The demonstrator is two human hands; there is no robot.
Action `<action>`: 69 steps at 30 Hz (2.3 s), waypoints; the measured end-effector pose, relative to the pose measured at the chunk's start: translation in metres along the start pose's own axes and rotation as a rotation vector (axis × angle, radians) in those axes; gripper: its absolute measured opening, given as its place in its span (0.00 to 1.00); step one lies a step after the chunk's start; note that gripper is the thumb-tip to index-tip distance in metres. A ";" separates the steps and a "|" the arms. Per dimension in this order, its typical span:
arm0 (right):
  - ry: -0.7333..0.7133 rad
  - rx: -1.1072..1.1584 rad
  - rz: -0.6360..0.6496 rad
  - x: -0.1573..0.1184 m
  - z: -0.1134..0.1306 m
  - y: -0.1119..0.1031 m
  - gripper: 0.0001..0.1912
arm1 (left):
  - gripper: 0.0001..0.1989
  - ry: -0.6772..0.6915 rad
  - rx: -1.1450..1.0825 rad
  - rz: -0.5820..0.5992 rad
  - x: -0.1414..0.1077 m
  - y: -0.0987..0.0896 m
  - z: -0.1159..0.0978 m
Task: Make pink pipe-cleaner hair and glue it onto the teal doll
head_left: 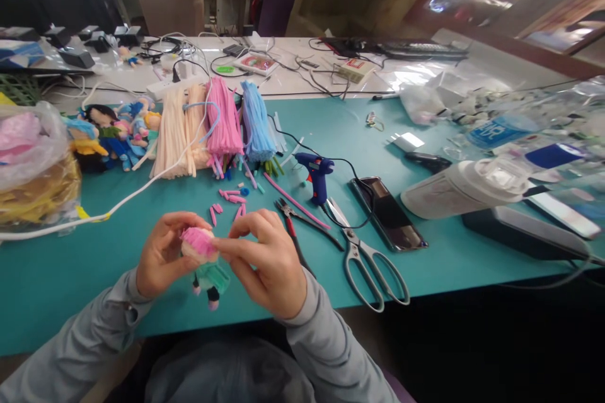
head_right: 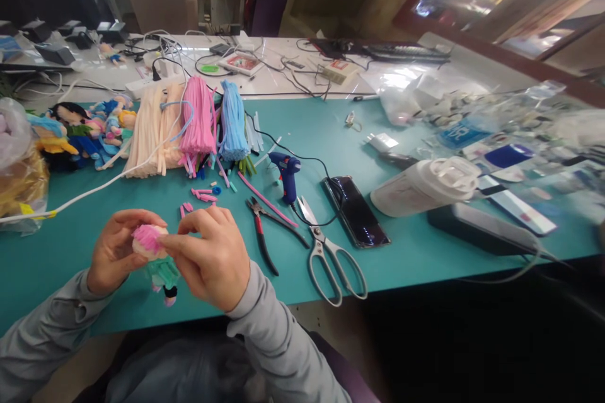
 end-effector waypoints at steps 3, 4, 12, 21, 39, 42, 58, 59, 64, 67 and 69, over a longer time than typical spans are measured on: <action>0.035 0.061 -0.060 0.000 -0.001 -0.004 0.07 | 0.19 0.019 0.022 0.003 0.001 0.000 0.000; 0.041 0.059 -0.071 -0.001 -0.001 -0.004 0.06 | 0.19 0.024 0.026 0.006 0.001 0.000 -0.001; 0.002 -0.037 -0.023 0.001 0.003 0.002 0.07 | 0.20 0.063 0.052 0.041 0.000 -0.001 0.000; -0.137 -0.124 -0.015 0.003 0.003 0.000 0.11 | 0.20 -0.005 -0.045 0.042 0.000 0.002 -0.001; -0.152 -0.002 0.020 0.005 -0.005 0.006 0.12 | 0.22 -0.098 -0.184 0.010 -0.002 0.003 0.001; -0.138 0.056 0.026 0.005 -0.006 0.004 0.10 | 0.21 -0.109 -0.175 0.012 -0.002 0.004 0.001; 0.011 0.194 -0.116 -0.003 0.000 0.002 0.04 | 0.28 -0.393 -0.330 -0.061 0.000 -0.002 0.011; 0.013 0.181 -0.115 -0.002 0.001 0.003 0.04 | 0.28 -0.395 -0.336 -0.054 0.000 -0.002 0.010; 0.020 0.143 -0.112 -0.003 0.002 0.008 0.05 | 0.28 -0.338 -0.346 -0.029 0.001 0.002 0.009; 0.022 0.123 -0.111 -0.004 0.002 0.008 0.05 | 0.27 -0.304 -0.339 -0.030 0.000 0.002 0.010; 0.022 0.101 -0.107 -0.004 0.002 0.008 0.06 | 0.27 -0.288 -0.329 -0.039 0.000 0.002 0.010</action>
Point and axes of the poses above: each hand's wrist, its own x-axis towards the middle knuckle, its own y-axis out of the palm, z = x × y, the point moved 3 cm from there along x, towards the middle knuckle, and after that the axes turned 13 degrees about y, right-handed, at the moved point
